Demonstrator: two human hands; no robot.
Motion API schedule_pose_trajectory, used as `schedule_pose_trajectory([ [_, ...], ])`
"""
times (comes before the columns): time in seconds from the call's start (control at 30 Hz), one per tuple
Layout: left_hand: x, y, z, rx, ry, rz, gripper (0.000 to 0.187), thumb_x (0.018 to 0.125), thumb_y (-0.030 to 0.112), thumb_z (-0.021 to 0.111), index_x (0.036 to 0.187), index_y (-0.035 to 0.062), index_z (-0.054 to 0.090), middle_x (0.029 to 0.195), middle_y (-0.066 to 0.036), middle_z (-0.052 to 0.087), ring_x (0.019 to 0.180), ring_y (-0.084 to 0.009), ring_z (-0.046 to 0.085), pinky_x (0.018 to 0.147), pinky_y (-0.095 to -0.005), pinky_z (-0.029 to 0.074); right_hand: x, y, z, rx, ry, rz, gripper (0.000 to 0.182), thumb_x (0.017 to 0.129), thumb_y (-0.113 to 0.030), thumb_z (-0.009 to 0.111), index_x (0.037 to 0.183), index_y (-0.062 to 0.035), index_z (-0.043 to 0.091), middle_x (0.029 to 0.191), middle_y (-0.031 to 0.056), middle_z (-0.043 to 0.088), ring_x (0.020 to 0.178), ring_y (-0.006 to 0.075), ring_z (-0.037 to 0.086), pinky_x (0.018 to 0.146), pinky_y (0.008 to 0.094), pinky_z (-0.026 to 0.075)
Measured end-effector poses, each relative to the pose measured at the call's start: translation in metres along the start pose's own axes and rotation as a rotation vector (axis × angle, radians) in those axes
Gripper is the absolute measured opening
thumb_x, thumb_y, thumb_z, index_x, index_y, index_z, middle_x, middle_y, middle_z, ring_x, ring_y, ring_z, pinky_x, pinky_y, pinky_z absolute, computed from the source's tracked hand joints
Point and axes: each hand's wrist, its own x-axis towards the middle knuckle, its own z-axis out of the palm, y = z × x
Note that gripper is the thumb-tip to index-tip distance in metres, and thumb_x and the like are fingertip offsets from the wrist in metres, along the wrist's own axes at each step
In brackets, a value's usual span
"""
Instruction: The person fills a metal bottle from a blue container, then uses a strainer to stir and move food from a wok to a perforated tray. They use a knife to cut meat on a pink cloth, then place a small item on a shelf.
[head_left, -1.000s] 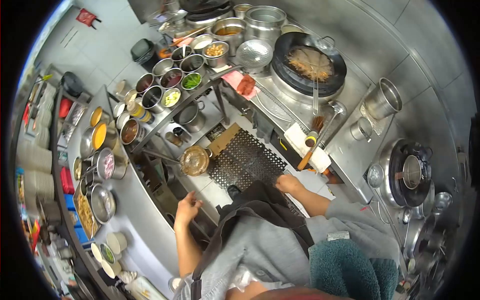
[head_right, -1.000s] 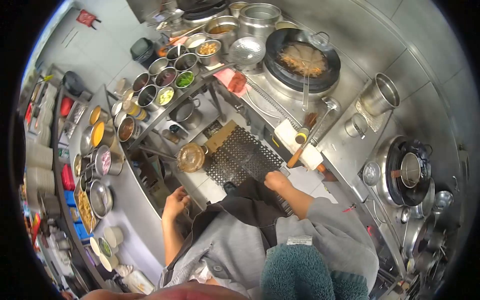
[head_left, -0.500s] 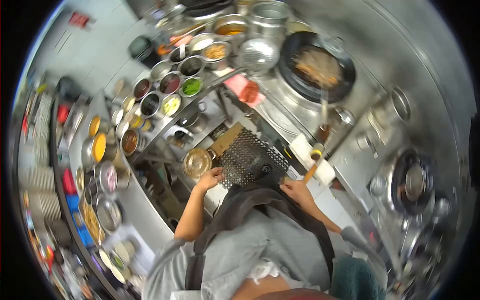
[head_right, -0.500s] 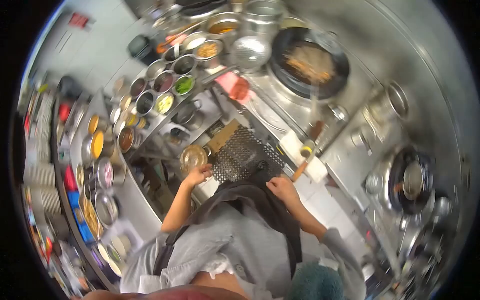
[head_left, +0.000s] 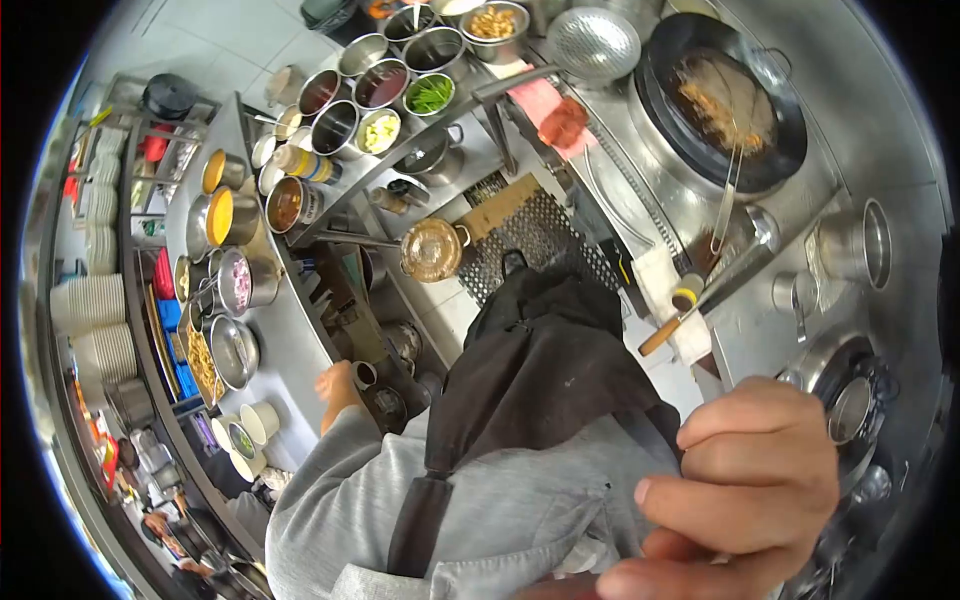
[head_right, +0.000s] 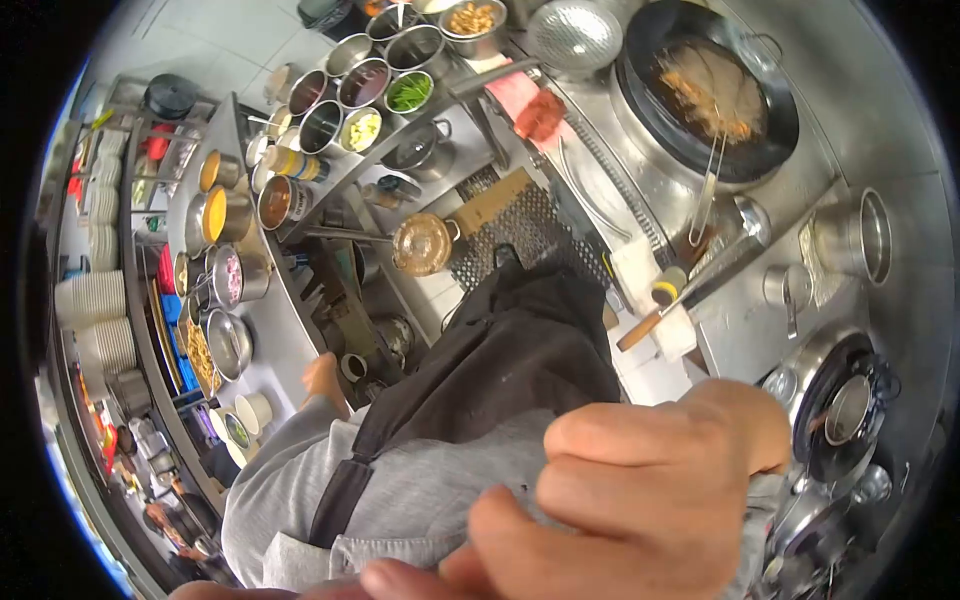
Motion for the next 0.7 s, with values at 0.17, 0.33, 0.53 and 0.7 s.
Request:
schedule_pose_trajectory([
  [0.17,0.12,0.011,0.077,0.104,0.072,-0.336,0.067,0.088,0.025,0.057,0.142,0.0086,0.021,0.146,-0.012,0.025,0.133,-0.0414,0.025,0.099,-0.0607,0.032,0.019,0.015,0.015,-0.108,0.007,-0.022,0.019,0.088,-0.016,0.06,0.106,-0.0128,0.067,0.081,0.0108,0.06,0.057,0.0203,0.057,0.048,0.0252,0.047],
  [0.33,0.079,0.017,0.068,-0.138,0.28,-0.354,0.066,0.088,0.021,0.057,0.142,0.009,0.021,0.146,-0.012,0.025,0.133,-0.042,0.026,0.096,-0.0621,0.034,0.036,0.027,0.033,0.049,-0.038,0.213,0.018,0.091,-0.025,0.057,0.093,-0.0105,0.067,0.07,0.0056,0.056,0.052,0.0171,0.052,0.042,0.0256,0.043],
  [0.53,0.077,0.014,0.078,-0.176,0.373,-0.37,0.071,0.086,0.016,0.059,0.145,0.0101,0.019,0.143,-0.016,0.025,0.13,-0.0418,0.029,0.099,-0.0599,0.035,-0.012,0.045,0.033,0.024,0.08,0.214,0.011,0.075,-0.015,0.065,0.08,-0.0055,0.067,0.063,0.0037,0.054,0.049,0.0187,0.05,0.041,0.0281,0.039],
  [0.7,0.069,0.018,0.071,-0.134,0.292,-0.395,0.066,0.09,0.019,0.052,0.145,0.0085,0.016,0.145,-0.017,0.023,0.133,-0.0403,0.026,0.094,-0.0616,0.036,-0.128,0.097,0.072,-0.342,-0.013,1.095,0.019,0.084,-0.01,0.06,0.099,-0.0007,0.066,0.065,0.0129,0.058,0.056,0.0249,0.056,0.054,0.0341,0.044],
])
